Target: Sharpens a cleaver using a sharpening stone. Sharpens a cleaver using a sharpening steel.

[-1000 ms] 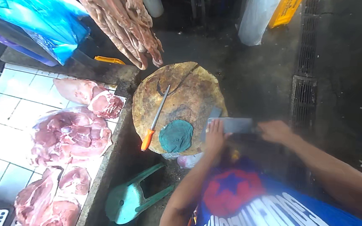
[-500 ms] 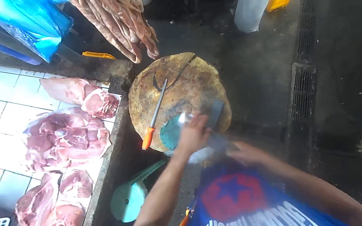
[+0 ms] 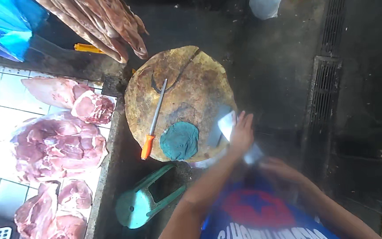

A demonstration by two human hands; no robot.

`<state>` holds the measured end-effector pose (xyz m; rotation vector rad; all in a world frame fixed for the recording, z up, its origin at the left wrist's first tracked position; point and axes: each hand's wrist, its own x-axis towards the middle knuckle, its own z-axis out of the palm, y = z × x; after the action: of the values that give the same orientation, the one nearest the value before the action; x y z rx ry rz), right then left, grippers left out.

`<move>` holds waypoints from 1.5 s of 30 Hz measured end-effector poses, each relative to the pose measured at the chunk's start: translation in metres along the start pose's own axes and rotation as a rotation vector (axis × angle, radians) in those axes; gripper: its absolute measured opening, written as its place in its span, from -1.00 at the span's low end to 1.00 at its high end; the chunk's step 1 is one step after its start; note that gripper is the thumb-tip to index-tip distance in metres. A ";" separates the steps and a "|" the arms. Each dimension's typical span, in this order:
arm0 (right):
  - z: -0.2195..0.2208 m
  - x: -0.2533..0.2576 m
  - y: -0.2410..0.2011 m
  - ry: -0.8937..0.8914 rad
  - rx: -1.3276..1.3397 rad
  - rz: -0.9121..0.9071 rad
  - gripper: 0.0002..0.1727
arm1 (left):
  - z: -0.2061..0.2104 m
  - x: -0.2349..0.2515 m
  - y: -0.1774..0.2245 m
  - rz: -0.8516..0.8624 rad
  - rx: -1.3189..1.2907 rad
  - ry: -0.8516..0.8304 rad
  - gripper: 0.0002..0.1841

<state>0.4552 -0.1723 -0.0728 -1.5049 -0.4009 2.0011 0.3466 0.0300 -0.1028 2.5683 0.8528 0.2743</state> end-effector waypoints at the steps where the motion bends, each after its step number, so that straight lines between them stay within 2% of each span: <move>1: -0.004 -0.011 0.006 -0.029 -0.027 0.036 -0.58 | 0.004 -0.018 0.010 -0.044 -0.004 -0.005 -0.49; 3: -0.004 -0.019 0.003 -0.051 -0.022 0.061 -0.59 | 0.002 -0.026 0.019 -0.112 0.004 -0.045 -0.54; 8: 0.002 0.009 -0.031 0.016 0.063 0.022 -0.56 | -0.004 0.029 -0.014 -0.026 -0.054 0.022 -0.52; 10: -0.007 -0.008 -0.024 -0.037 -0.006 0.067 -0.56 | -0.003 0.005 0.000 -0.070 -0.081 0.041 -0.55; 13: -0.015 -0.030 -0.028 -0.093 -0.072 0.125 -0.56 | -0.007 -0.017 0.021 -0.208 -0.073 -0.026 -0.58; 17: -0.006 -0.017 -0.047 0.002 -0.009 0.085 -0.55 | -0.013 0.019 0.005 -0.109 -0.085 0.003 -0.54; 19: -0.016 -0.022 -0.040 -0.047 -0.034 0.130 -0.55 | -0.009 0.007 0.011 -0.117 -0.099 0.028 -0.56; 22: -0.031 -0.027 -0.037 -0.095 -0.086 0.179 -0.53 | -0.003 -0.010 0.024 -0.205 -0.062 -0.018 -0.59; 26: -0.023 -0.019 -0.038 -0.053 -0.044 0.152 -0.55 | -0.004 0.004 0.014 -0.160 -0.120 0.043 -0.58; 29: -0.023 -0.014 -0.023 -0.080 -0.107 0.163 -0.54 | 0.001 -0.017 0.015 -0.178 -0.168 0.049 -0.61; 30: -0.019 -0.006 -0.027 -0.066 -0.142 0.149 -0.54 | -0.001 -0.016 0.010 -0.181 -0.181 0.049 -0.62; 32: -0.006 0.027 -0.063 0.024 -0.272 0.078 -0.47 | -0.012 0.016 -0.024 -0.147 -0.216 0.119 -0.63; 36: 0.014 0.117 -0.161 0.229 -0.314 -0.044 -0.42 | -0.039 0.132 -0.124 -0.059 -0.234 0.353 -0.68; 38: 0.011 0.132 -0.168 0.244 -0.283 -0.070 -0.36 | -0.044 0.154 -0.137 -0.053 -0.244 0.422 -0.70; 40: -0.002 0.103 -0.134 0.185 -0.336 -0.054 -0.37 | -0.043 0.122 -0.104 -0.097 -0.288 0.339 -0.66; 43: -0.020 0.031 -0.058 0.024 -0.343 0.106 -0.46 | -0.013 0.019 -0.018 -0.225 -0.266 0.164 -0.64; 45: -0.023 0.012 -0.036 -0.042 -0.281 0.169 -0.52 | 0.000 -0.011 0.006 -0.269 -0.233 0.131 -0.66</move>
<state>0.4843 -0.1391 -0.0688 -1.7185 -0.6120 2.1815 0.3414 0.0187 -0.1009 2.2110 1.1294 0.4358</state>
